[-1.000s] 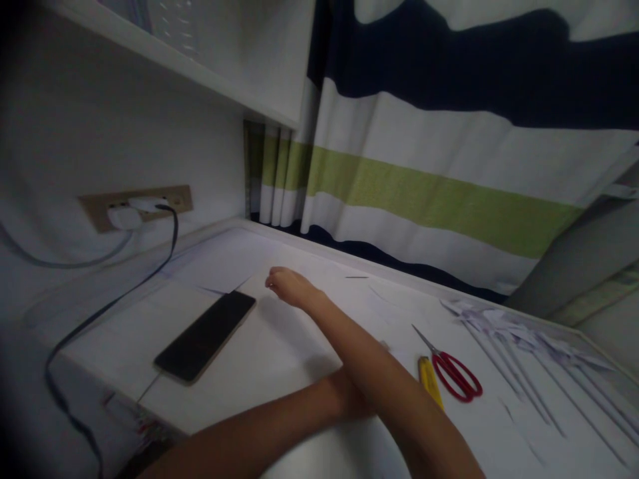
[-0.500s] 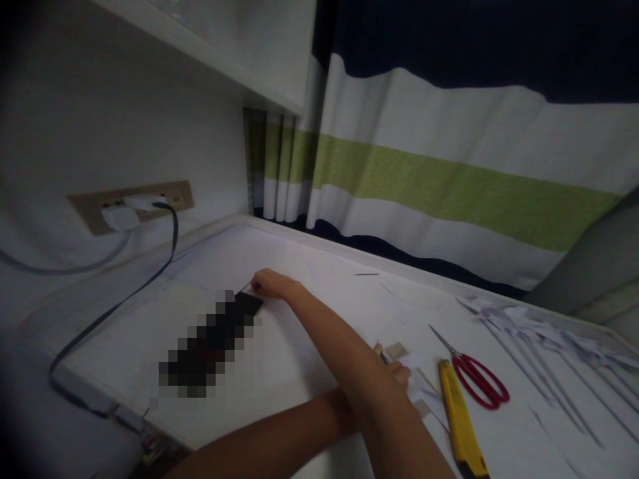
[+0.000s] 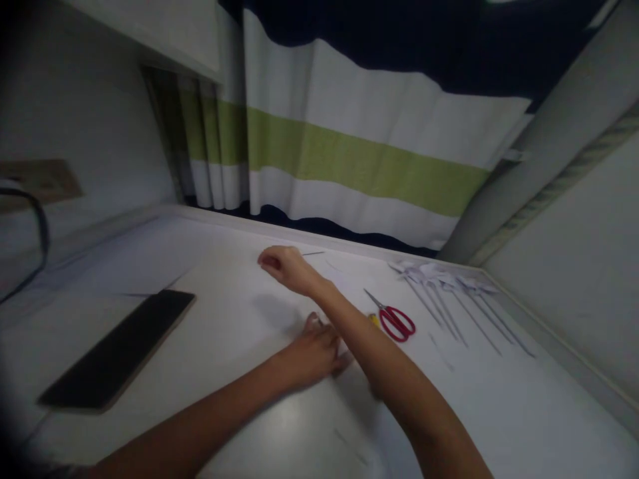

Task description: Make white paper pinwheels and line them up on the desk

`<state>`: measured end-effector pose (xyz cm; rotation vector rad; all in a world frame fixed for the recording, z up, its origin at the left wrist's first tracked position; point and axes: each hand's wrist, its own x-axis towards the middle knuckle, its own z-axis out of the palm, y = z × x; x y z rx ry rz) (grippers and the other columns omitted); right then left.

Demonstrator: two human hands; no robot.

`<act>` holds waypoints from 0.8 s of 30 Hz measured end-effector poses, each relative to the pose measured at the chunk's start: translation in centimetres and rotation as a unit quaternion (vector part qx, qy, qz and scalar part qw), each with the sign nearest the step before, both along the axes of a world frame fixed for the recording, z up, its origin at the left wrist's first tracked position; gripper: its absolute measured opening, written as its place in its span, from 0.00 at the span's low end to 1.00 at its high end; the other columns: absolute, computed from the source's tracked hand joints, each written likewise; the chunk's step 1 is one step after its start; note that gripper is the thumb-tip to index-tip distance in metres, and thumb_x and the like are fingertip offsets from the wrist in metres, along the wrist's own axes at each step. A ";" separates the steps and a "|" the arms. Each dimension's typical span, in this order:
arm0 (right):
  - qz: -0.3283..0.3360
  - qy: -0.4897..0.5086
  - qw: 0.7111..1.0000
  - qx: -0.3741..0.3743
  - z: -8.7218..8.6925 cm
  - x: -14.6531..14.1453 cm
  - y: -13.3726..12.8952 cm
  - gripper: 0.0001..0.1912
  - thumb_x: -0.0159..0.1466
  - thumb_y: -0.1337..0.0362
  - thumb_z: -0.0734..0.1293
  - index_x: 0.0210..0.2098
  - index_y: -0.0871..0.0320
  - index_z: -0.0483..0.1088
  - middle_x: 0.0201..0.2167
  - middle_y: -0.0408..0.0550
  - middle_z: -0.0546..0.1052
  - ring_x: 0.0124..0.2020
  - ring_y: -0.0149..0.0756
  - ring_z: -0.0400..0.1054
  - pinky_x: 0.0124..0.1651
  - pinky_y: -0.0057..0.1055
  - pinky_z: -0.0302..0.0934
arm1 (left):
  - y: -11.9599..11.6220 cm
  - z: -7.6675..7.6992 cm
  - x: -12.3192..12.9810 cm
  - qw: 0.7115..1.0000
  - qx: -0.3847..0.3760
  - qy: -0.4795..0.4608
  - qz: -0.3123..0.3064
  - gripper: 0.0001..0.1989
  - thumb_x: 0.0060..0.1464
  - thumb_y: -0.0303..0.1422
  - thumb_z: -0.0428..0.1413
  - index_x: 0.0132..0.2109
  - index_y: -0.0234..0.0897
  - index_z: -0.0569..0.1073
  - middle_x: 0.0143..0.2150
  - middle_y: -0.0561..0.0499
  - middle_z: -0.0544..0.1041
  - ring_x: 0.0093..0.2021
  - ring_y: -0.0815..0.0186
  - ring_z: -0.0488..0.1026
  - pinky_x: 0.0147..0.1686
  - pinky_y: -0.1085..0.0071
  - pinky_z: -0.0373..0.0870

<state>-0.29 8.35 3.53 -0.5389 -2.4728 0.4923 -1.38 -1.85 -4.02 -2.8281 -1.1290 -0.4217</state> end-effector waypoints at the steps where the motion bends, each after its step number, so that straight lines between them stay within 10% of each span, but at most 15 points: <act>1: -0.038 0.027 0.998 -0.029 0.1 2.9 -0.4 0.07 0.56 0.67 0.59 0.31 0.63 0.66 0.21 0.43 0.67 0.22 0.25 0.61 0.28 0.22 0.56 | 0.0 -0.2 0.0 1.000 -0.009 -0.006 -0.009 0.18 0.56 0.39 0.38 0.41 0.36 0.69 0.43 0.44 0.70 0.45 0.59 0.65 0.48 0.51 0.51; 8: -0.226 0.056 0.967 -0.108 -3.3 17.0 -3.8 0.07 0.55 0.63 0.62 0.28 0.62 0.68 0.25 0.45 0.72 0.26 0.28 0.64 0.28 0.25 0.57 | 0.3 -0.3 0.2 0.999 -0.032 -0.037 -0.001 0.14 0.53 0.38 0.46 0.40 0.33 0.68 0.39 0.46 0.68 0.42 0.60 0.66 0.46 0.50 0.48; 14: -0.199 0.037 0.969 -0.141 -6.9 17.1 -5.4 0.07 0.56 0.67 0.60 0.30 0.62 0.69 0.24 0.46 0.73 0.25 0.28 0.64 0.28 0.24 0.57 | 0.4 -0.3 0.8 0.999 -0.031 -0.013 0.012 0.14 0.53 0.37 0.45 0.42 0.35 0.67 0.41 0.46 0.68 0.44 0.59 0.65 0.46 0.52 0.46; 24: -0.175 0.022 0.977 -0.122 -7.5 17.4 -5.1 0.06 0.56 0.69 0.60 0.29 0.62 0.69 0.24 0.44 0.72 0.24 0.26 0.62 0.29 0.22 0.56 | 0.8 -0.6 1.0 0.999 -0.048 -0.007 0.008 0.16 0.54 0.37 0.45 0.46 0.34 0.65 0.45 0.43 0.68 0.46 0.59 0.64 0.46 0.51 0.42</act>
